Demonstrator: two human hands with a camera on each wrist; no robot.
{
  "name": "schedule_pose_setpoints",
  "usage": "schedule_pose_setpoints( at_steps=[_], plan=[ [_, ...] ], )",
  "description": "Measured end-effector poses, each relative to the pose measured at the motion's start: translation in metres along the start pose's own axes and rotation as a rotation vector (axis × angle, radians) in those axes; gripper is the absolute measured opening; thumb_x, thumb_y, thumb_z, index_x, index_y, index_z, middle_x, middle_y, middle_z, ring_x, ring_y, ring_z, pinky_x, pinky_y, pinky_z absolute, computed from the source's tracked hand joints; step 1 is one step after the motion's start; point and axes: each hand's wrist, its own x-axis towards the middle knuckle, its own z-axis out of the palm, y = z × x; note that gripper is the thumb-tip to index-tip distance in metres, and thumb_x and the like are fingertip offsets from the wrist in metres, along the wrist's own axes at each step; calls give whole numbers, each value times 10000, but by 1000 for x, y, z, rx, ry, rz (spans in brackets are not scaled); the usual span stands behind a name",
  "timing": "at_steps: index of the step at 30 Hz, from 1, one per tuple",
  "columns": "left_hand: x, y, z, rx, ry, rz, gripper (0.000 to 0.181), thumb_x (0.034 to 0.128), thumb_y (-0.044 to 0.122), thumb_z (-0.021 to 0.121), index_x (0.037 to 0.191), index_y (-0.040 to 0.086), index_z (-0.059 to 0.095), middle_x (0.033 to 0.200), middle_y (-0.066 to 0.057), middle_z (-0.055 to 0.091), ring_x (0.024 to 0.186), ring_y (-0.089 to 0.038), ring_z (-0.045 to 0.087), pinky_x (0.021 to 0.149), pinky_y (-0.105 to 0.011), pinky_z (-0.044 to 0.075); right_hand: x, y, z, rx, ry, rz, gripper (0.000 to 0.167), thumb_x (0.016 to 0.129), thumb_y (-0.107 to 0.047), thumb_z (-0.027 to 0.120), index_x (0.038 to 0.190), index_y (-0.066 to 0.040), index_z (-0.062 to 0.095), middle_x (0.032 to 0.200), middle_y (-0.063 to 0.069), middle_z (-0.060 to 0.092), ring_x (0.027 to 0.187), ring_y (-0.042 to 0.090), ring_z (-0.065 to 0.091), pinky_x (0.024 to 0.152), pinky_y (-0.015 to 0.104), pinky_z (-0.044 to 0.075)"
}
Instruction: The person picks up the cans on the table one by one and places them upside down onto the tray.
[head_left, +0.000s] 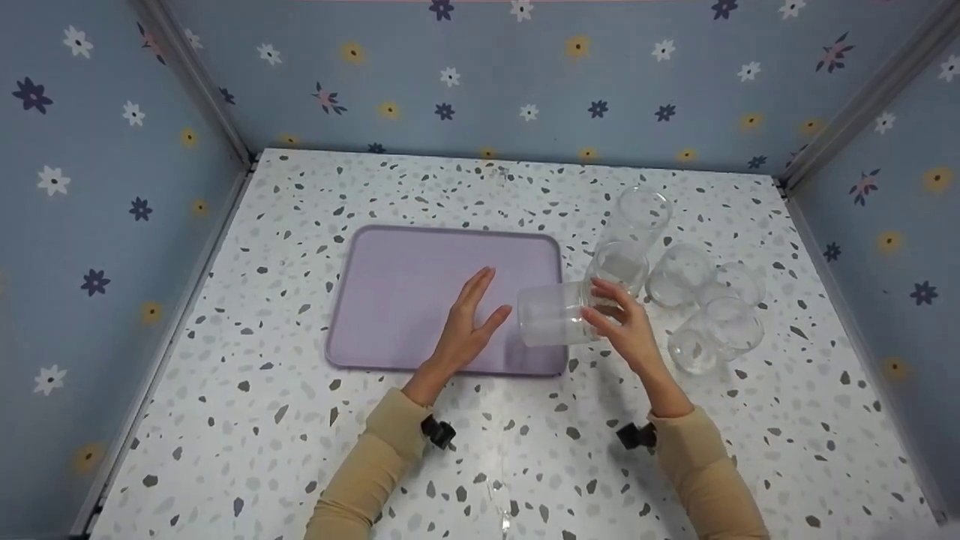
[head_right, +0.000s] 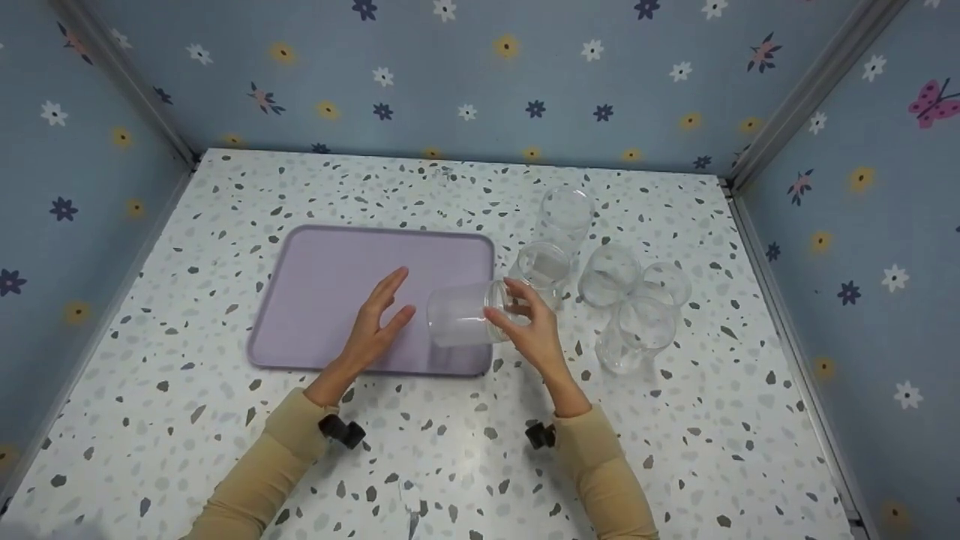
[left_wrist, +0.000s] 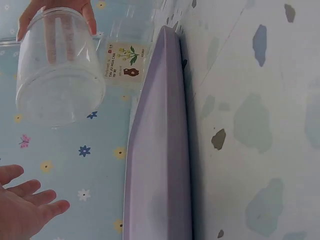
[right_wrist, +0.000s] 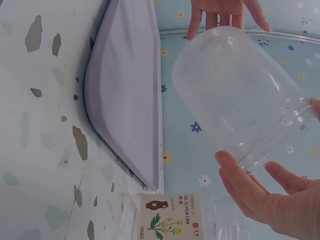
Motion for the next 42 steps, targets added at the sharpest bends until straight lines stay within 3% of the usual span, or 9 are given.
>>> schedule_pose_setpoints(
  at_steps=[3,7,11,14,21,26,32,37,42],
  plan=[
    [-1,0,2,-23,-34,-28,658,860,380,546,1375,49,304,1413,-63,264,1294,-163,210,1025,-419,210,3,9,2,53,-9,20,493,828,-118,624,1286,-58,451,1221,173,466,1021,276,517,721,397,494],
    [-3,4,2,-76,-78,-57,675,842,311,594,1389,73,277,1422,-79,236,1294,-196,209,982,-497,256,4,12,6,163,-21,34,489,845,-118,601,1294,-34,425,1247,208,429,1012,275,524,719,412,498],
    [-4,23,-2,-154,-101,-72,701,818,230,630,1385,36,265,1411,-160,226,1264,-280,257,896,-551,330,4,12,11,263,-39,47,485,867,-91,561,1302,21,378,1256,255,397,975,246,545,708,377,507],
    [-5,32,-3,-200,-108,-69,720,803,222,646,1377,17,263,1393,-189,237,1226,-323,301,863,-530,364,4,13,13,293,-47,56,472,877,-77,537,1305,30,369,1256,268,392,956,223,553,712,396,504],
    [-5,5,7,-259,-95,-19,798,748,324,700,1379,94,269,1364,-107,296,1161,-289,388,796,-416,452,4,13,18,368,-65,106,463,885,-103,517,1308,12,369,1257,226,398,1023,322,514,733,415,494],
    [-4,-1,11,-337,-74,41,819,717,348,720,1360,78,291,1317,-153,327,1108,-312,417,724,-348,487,3,13,21,433,-82,143,483,889,-122,499,1326,7,338,1263,207,404,1086,418,449,745,402,492],
    [-6,0,11,-375,-74,32,787,717,243,735,1353,76,303,1296,-139,331,1079,-277,419,701,-345,489,4,14,25,470,-70,171,469,889,-117,476,1313,27,338,1219,222,432,988,312,541,720,414,498],
    [-5,3,9,-383,-71,40,749,718,63,713,1334,-19,295,1266,-226,323,1062,-325,400,691,-375,481,5,15,27,501,-58,180,436,888,-98,456,1295,25,358,1174,196,472,953,279,556,707,419,500],
    [-6,25,3,-368,-52,41,696,714,-3,680,1297,-78,306,1220,-283,328,1027,-335,397,677,-416,465,4,15,29,507,-47,197,439,891,-101,458,1303,14,360,1153,164,499,944,248,557,701,396,501]
  ],
)
